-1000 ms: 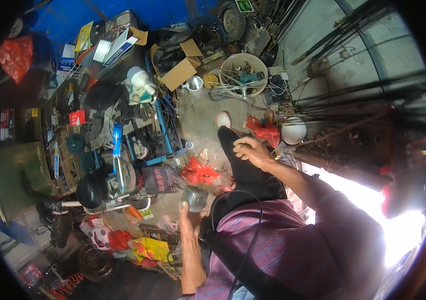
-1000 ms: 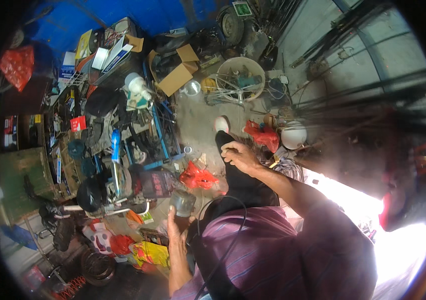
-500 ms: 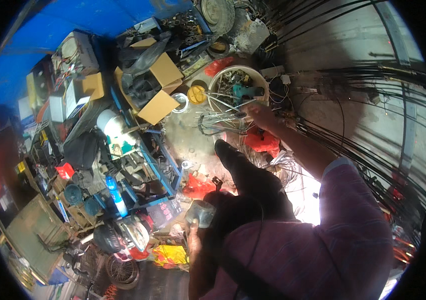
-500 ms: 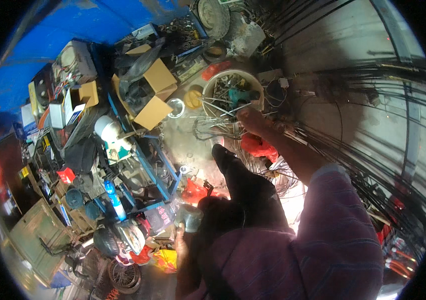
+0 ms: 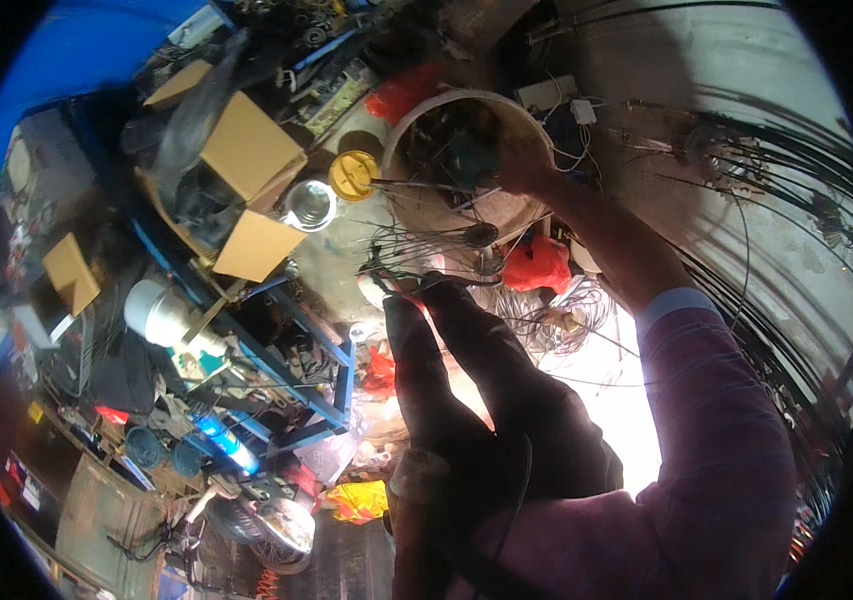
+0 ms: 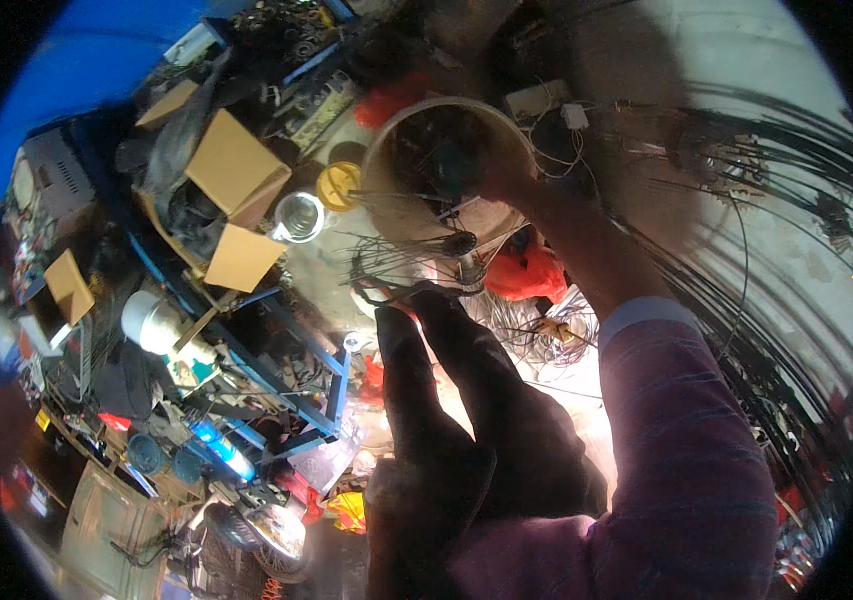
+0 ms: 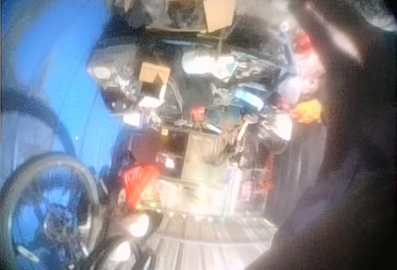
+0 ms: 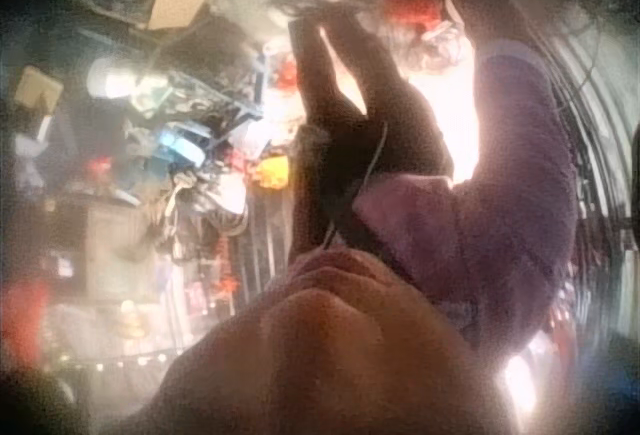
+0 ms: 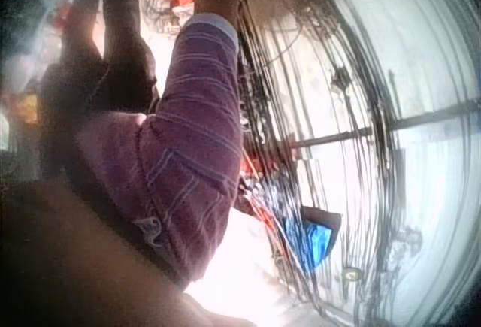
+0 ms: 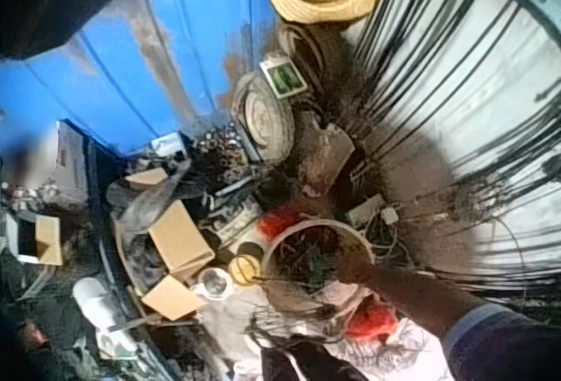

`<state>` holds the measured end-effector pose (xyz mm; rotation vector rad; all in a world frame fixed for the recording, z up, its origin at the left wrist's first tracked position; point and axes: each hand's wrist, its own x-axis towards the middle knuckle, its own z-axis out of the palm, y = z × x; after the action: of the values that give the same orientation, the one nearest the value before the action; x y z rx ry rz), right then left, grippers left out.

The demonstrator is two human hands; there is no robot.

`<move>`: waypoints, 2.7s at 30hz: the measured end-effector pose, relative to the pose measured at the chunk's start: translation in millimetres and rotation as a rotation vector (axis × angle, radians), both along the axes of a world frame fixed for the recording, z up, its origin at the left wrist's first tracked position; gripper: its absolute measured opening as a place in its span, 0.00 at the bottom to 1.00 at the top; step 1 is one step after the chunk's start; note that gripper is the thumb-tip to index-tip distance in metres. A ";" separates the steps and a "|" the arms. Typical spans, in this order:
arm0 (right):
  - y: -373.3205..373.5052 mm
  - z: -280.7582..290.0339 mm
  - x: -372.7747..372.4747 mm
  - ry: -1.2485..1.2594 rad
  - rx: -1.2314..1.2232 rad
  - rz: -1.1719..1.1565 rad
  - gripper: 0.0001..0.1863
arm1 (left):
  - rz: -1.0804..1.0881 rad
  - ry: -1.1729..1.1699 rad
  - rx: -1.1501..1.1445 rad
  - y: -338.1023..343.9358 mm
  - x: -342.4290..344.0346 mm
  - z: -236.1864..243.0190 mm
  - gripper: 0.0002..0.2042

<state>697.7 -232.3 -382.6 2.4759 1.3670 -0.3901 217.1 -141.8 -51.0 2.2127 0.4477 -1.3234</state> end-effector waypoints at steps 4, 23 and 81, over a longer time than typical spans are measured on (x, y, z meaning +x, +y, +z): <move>35.7 -3.0 5.9 0.234 -0.329 -0.106 0.27 | 0.177 -0.020 -0.106 -12.5 -39.0 -21.8 0.12; 108.8 18.8 -173.6 0.635 0.634 -0.781 0.28 | 1.041 0.043 -0.318 18.7 -67.9 -45.7 0.28; 21.6 -205.9 36.3 0.859 0.604 -1.075 0.20 | 1.829 0.268 -0.425 68.6 23.1 -39.9 0.25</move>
<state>734.0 -210.7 -588.6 3.5897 0.0848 -1.5872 240.2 -73.2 -91.0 0.5494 1.5296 -0.4637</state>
